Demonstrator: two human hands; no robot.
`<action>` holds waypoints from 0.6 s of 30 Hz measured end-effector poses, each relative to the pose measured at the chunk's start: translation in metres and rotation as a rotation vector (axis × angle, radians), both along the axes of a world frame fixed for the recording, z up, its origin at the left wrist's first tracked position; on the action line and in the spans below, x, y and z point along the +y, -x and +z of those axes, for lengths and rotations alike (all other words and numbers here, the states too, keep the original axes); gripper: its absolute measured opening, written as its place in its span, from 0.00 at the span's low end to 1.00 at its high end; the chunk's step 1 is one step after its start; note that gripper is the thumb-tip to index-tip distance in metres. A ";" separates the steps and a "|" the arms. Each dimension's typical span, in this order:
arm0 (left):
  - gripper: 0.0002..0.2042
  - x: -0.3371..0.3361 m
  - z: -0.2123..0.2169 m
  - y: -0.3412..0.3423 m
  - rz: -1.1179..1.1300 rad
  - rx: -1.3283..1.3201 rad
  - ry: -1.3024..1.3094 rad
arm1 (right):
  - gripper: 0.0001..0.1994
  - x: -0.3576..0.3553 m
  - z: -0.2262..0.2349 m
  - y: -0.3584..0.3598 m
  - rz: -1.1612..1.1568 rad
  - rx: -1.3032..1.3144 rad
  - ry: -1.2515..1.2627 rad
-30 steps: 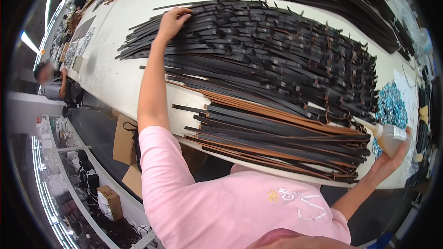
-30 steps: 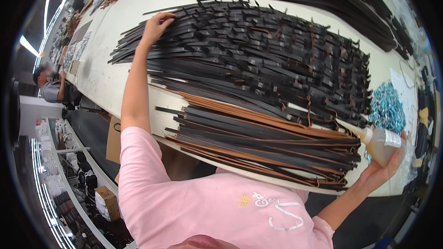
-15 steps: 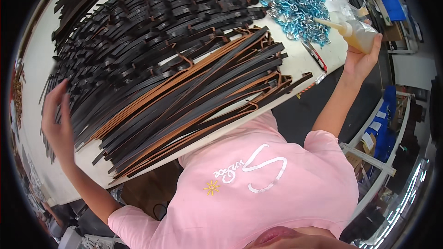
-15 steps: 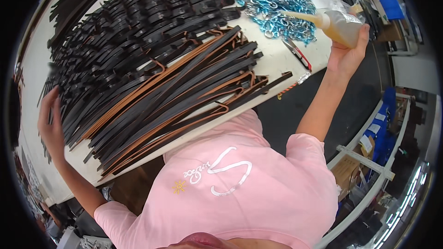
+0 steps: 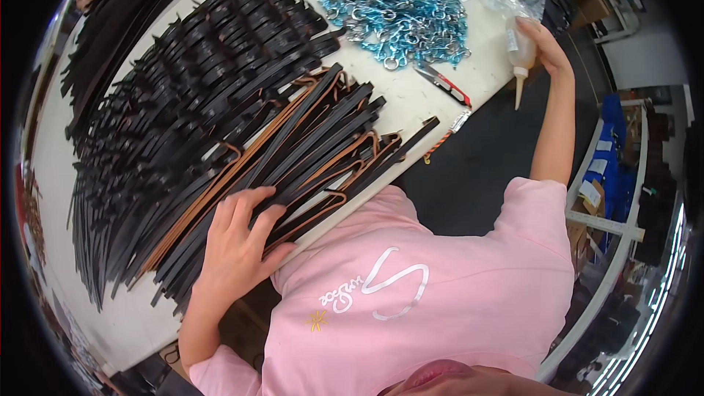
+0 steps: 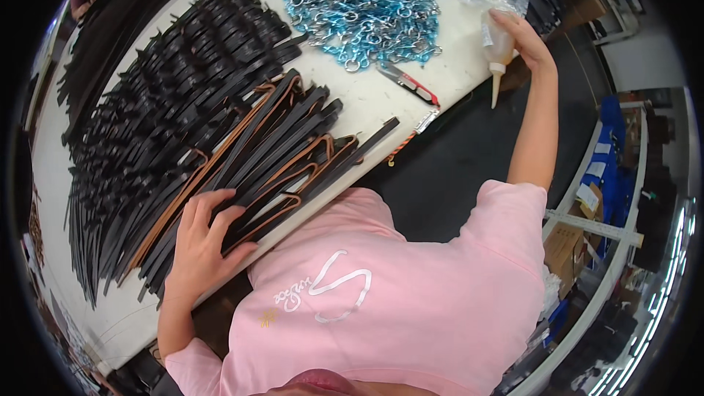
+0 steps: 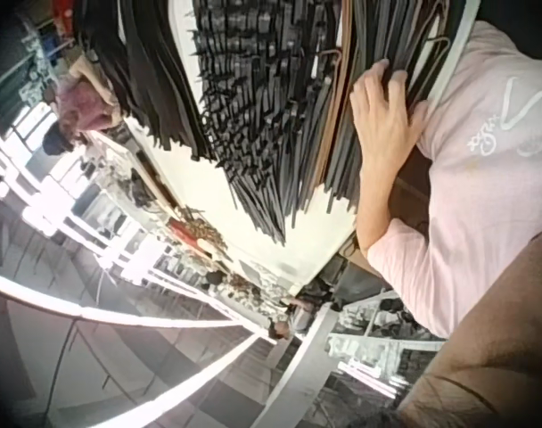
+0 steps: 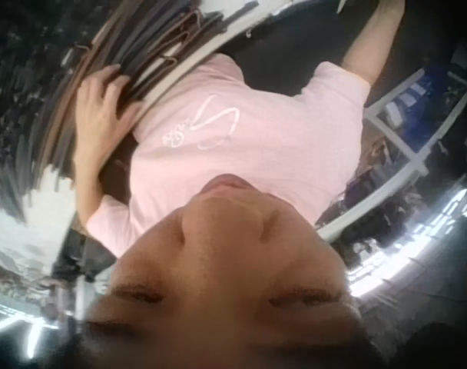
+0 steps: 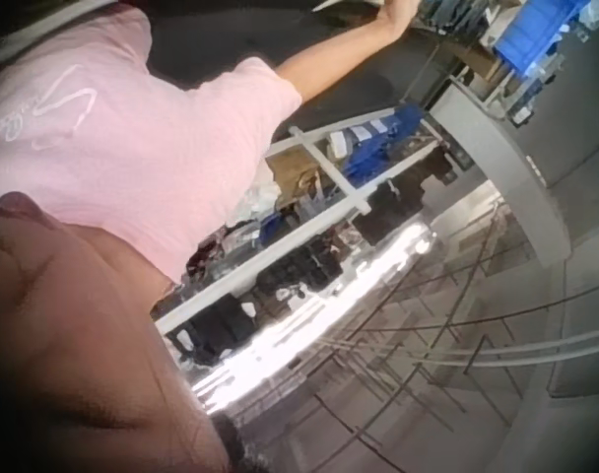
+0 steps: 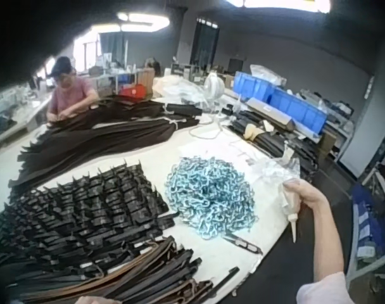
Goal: The person applies glue to the ends of black leather strips and attaches blue metal clasps. They handle the strips and clasps one by one, folding the leather over the metal hardware to secure the connection.
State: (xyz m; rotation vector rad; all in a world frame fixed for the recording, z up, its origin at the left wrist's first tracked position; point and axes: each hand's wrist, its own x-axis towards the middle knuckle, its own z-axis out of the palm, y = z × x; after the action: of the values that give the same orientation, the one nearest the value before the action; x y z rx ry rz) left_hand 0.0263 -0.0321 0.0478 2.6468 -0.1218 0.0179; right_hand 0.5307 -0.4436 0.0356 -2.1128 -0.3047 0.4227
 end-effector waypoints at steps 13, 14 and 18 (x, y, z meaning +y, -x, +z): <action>0.11 0.003 0.007 0.004 0.287 -0.139 0.251 | 0.18 -0.067 -0.035 -0.036 -0.463 0.222 -1.257; 0.10 -0.002 0.009 0.002 0.297 -0.162 0.248 | 0.17 -0.046 -0.028 -0.023 -0.566 0.176 -1.345; 0.09 -0.001 0.011 -0.005 0.247 -0.149 0.280 | 0.19 -0.011 -0.017 0.009 -0.420 -0.005 -1.148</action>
State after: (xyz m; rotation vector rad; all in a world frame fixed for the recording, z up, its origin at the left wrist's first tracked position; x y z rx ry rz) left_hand 0.0310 -0.0335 0.0589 2.3626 0.1494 0.2928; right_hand 0.5219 -0.4550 0.0188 -0.9988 -0.0540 -0.0402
